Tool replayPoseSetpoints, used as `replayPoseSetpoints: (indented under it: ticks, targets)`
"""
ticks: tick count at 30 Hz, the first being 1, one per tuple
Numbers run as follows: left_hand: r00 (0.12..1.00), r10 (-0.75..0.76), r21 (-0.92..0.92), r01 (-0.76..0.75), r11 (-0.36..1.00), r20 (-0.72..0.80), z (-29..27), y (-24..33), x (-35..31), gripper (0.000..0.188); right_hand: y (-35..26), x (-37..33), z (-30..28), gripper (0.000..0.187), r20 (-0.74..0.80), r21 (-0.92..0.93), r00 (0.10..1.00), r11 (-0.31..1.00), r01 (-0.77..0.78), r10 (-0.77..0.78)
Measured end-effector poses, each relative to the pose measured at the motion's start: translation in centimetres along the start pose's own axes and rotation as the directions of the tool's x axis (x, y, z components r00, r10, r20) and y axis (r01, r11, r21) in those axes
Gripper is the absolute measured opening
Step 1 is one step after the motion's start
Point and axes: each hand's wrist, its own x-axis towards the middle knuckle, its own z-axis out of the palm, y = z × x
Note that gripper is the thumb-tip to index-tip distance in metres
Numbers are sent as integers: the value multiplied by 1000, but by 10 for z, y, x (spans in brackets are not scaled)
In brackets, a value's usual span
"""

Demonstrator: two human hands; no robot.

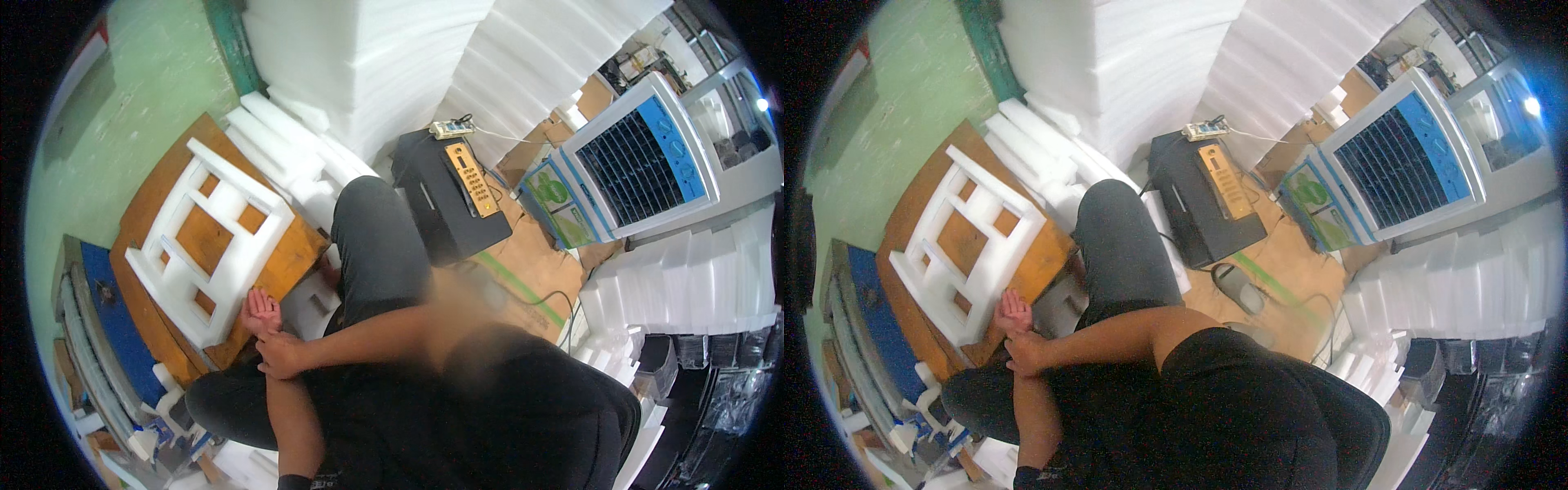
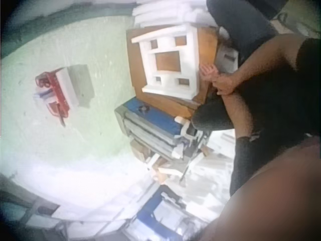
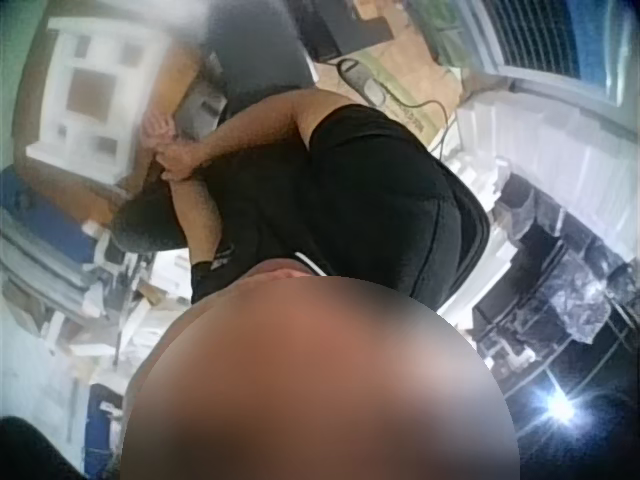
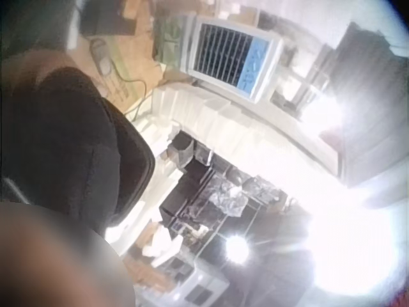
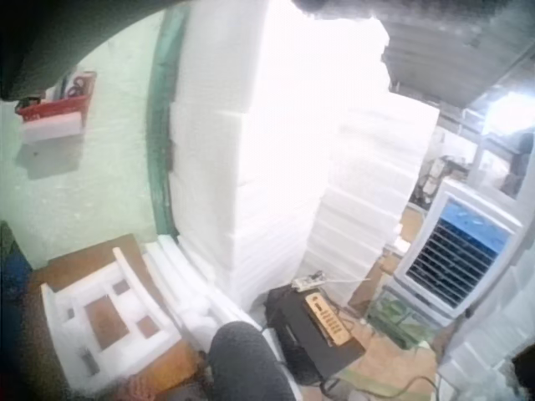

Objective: The person assembles white styrofoam pieces into a structured frame on a wooden board. They pick up individual pieces, align them, and press them together to form a larger unit.

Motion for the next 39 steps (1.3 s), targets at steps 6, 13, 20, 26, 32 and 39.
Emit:
replayPoseSetpoints:
  ticks: [6,13,20,26,32,39]
  targets:
    - [879,-26,-138,103,985,475,-48,17,28,51,-62,-12,-65,48,606,114,788,992,52,-110]
    - [988,138,-28,-137,990,75,26,14,-44,59,-50,-17,-60,71,534,92,845,992,-81,19]
    - [964,153,66,-142,988,-218,19,16,-37,42,-33,14,-38,91,506,-58,857,995,-79,98]
    - [895,136,-4,-151,988,-425,22,6,-34,19,-61,-28,-94,91,691,81,722,991,-111,24]
    - [823,262,128,-229,965,-503,-28,7,25,19,-74,-31,-91,92,699,-42,713,998,-37,56]
    - [873,197,188,-124,974,-446,1,10,-3,23,-57,12,-62,94,532,-138,841,990,-30,100]
